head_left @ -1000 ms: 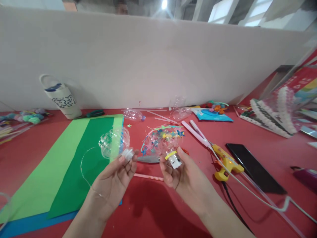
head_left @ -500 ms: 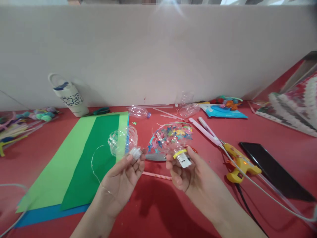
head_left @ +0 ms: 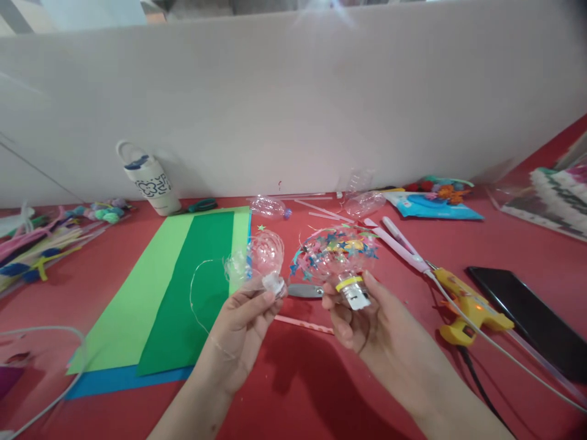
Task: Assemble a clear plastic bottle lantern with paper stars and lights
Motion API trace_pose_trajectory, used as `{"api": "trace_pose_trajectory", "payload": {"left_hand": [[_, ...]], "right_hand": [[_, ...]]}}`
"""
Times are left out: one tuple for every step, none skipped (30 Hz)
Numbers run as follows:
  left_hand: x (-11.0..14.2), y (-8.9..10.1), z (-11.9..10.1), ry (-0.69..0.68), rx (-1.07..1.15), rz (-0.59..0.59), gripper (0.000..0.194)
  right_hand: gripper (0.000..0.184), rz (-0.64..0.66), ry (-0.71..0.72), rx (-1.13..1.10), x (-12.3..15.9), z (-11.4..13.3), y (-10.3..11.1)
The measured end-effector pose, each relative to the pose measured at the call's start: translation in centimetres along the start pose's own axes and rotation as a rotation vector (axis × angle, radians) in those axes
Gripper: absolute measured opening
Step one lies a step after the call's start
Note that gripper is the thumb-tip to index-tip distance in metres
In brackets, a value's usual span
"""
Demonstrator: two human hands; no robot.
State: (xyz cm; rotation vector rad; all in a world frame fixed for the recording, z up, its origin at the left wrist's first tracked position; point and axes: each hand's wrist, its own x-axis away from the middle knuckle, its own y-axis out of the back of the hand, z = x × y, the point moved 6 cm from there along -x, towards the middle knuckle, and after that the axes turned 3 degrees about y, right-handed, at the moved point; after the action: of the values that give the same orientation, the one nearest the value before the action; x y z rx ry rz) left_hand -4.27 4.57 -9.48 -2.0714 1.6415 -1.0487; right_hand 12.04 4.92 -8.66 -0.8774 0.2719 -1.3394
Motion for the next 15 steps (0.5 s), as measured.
{"api": "trace_pose_trajectory", "payload": {"left_hand": [[-0.02,-0.03,-0.06,-0.013,-0.010,0.005,0.017],[-0.03,-0.07,-0.15,-0.029,-0.022,0.008,0.018],[-0.03,-0.11,-0.28,-0.049,-0.033,0.007,0.020],[-0.01,-0.16,-0.42,-0.068,-0.047,0.006,0.021],[0.03,-0.21,-0.56,-0.085,-0.061,0.006,0.021],[0.08,-0.26,-0.66,-0.097,-0.073,0.006,0.021],[0.14,-0.28,-0.71,-0.104,-0.084,0.007,0.021],[0.20,-0.27,-0.72,-0.105,-0.089,0.009,0.020],[0.25,-0.22,-0.69,-0.102,-0.092,0.010,0.019],[0.28,-0.14,-0.60,-0.093,-0.093,0.010,0.018],[0.29,-0.04,-0.51,-0.084,-0.093,0.011,0.019],[0.28,0.07,-0.41,-0.074,-0.094,0.011,0.019],[0.25,0.19,-0.32,-0.066,-0.094,0.009,0.020],[0.19,0.30,-0.26,-0.061,-0.092,0.007,0.021],[0.13,0.40,-0.22,-0.061,-0.087,0.003,0.021]], "right_hand": [[0.025,-0.003,0.000,0.004,0.02,0.05,-0.02],[0.025,-0.007,0.001,0.009,0.03,0.10,-0.04],[0.025,-0.011,0.001,0.015,0.02,0.16,-0.04],[0.025,-0.016,0.002,0.022,-0.01,0.23,-0.03],[0.025,-0.020,0.007,0.028,-0.06,0.31,-0.04],[0.025,-0.022,0.012,0.031,-0.12,0.39,-0.06],[0.024,-0.023,0.014,0.031,-0.17,0.44,-0.08],[0.023,-0.021,0.015,0.029,-0.20,0.47,-0.12],[0.022,-0.016,0.015,0.028,-0.22,0.48,-0.18],[0.023,-0.006,0.015,0.026,-0.21,0.47,-0.25],[0.024,0.007,0.016,0.023,-0.19,0.45,-0.34],[0.026,0.025,0.018,0.020,-0.17,0.43,-0.44],[0.028,0.045,0.024,0.016,-0.13,0.42,-0.54],[0.030,0.062,0.028,0.012,-0.10,0.41,-0.62],[0.031,0.074,0.028,0.007,-0.07,0.38,-0.67]]}}
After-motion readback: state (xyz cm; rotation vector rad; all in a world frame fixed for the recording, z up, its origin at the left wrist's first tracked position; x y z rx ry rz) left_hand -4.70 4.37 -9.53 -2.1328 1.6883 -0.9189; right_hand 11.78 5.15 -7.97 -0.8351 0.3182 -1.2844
